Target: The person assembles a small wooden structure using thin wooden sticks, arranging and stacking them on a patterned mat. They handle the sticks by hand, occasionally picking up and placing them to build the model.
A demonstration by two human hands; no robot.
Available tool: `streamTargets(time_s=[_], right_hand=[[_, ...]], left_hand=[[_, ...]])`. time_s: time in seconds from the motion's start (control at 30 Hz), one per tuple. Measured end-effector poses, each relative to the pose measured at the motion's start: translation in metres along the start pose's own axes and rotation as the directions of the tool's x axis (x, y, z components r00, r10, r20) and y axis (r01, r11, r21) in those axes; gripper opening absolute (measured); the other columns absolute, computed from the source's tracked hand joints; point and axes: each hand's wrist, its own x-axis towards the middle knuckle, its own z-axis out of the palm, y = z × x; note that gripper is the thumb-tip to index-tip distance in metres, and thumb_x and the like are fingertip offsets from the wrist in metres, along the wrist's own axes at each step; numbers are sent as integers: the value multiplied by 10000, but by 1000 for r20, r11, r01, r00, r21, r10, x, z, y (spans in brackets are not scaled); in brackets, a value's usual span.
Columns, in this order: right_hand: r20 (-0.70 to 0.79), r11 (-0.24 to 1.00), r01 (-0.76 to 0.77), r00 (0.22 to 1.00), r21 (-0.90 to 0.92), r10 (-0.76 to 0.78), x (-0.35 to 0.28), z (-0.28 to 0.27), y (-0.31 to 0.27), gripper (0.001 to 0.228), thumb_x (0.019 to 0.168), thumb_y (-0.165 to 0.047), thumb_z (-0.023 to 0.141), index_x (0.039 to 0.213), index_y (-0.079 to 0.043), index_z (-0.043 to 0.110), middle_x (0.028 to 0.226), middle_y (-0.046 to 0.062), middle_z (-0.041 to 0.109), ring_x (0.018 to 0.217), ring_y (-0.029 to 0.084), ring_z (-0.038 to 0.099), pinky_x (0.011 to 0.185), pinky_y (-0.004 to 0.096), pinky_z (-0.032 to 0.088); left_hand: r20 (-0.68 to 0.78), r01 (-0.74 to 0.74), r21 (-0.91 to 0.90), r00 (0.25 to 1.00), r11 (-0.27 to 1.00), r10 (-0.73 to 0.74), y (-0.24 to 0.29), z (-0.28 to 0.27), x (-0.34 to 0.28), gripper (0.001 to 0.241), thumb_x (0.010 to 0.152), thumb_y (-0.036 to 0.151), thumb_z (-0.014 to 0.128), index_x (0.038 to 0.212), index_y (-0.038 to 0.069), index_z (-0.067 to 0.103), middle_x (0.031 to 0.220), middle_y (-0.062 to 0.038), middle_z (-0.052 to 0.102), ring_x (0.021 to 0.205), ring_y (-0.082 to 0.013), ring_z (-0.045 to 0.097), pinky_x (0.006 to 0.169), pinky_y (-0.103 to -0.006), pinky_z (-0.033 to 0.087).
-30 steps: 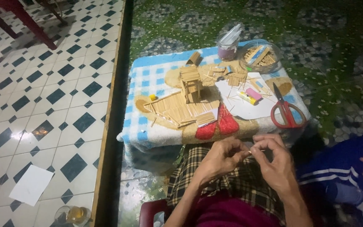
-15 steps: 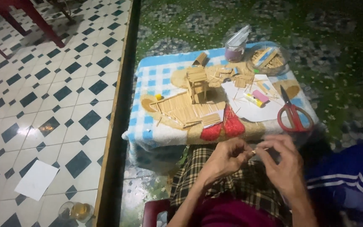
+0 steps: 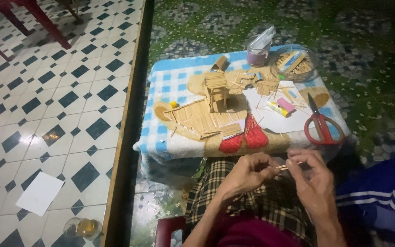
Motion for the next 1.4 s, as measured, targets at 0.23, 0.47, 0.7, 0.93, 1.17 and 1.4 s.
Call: streamTargets(time_s=[0.23, 0.47, 0.7, 0.93, 1.17, 1.4], right_hand=[[-35, 958, -234, 969, 165, 243, 0, 1, 1, 57, 781, -61, 572, 819, -19, 579, 706, 46, 568, 663, 72, 477, 633, 183, 366], [-69, 953, -237, 965, 186, 254, -1, 3, -11, 145, 787, -94, 550, 902, -4, 550, 743, 96, 578, 678, 128, 529, 676, 216, 406], [-68, 934, -266, 955, 237, 289, 0, 10, 2, 88, 747, -69, 587, 802, -2, 594, 587, 76, 542, 557, 94, 477, 568, 194, 381], [-110, 950, -244, 957, 196, 268, -1, 15, 11, 113, 785, -122, 577, 727, -26, 560, 543, 35, 508, 534, 86, 449, 554, 201, 360], [-157, 829, -167, 944, 534, 291, 5, 30, 32, 88, 812, -47, 512, 750, 4, 477, 576, 128, 543, 517, 182, 548, 563, 234, 434], [-232, 808, -128, 921, 575, 312, 21, 28, 48, 60, 826, -39, 516, 772, -16, 503, 592, 65, 508, 543, 109, 481, 584, 201, 407]], left_hand=[[-53, 99, -61, 993, 993, -103, 7, -2, -2, 116, 815, 184, 520, 794, 75, 555, 693, -20, 557, 621, -106, 493, 555, -232, 381], [-60, 105, -167, 991, 980, -116, 2, 1, -1, 104, 812, 179, 538, 794, 79, 558, 663, -17, 547, 574, -103, 490, 537, -238, 392], [-49, 96, -244, 993, 965, -111, 1, 4, 0, 94, 811, 148, 549, 811, 56, 567, 646, -48, 563, 560, -112, 521, 528, -232, 425], [-41, 94, -522, 990, 848, -135, -25, 15, 10, 124, 808, 134, 575, 805, 10, 573, 627, -107, 580, 558, -142, 579, 495, -225, 477], [-183, 50, -663, 957, 747, -227, -5, 21, 11, 78, 850, 26, 461, 811, -17, 513, 624, -143, 568, 540, -173, 551, 497, -237, 437], [-237, -8, -664, 951, 748, -201, -25, 18, 33, 87, 861, 79, 471, 829, 1, 490, 614, -160, 567, 573, -206, 592, 506, -245, 475]])
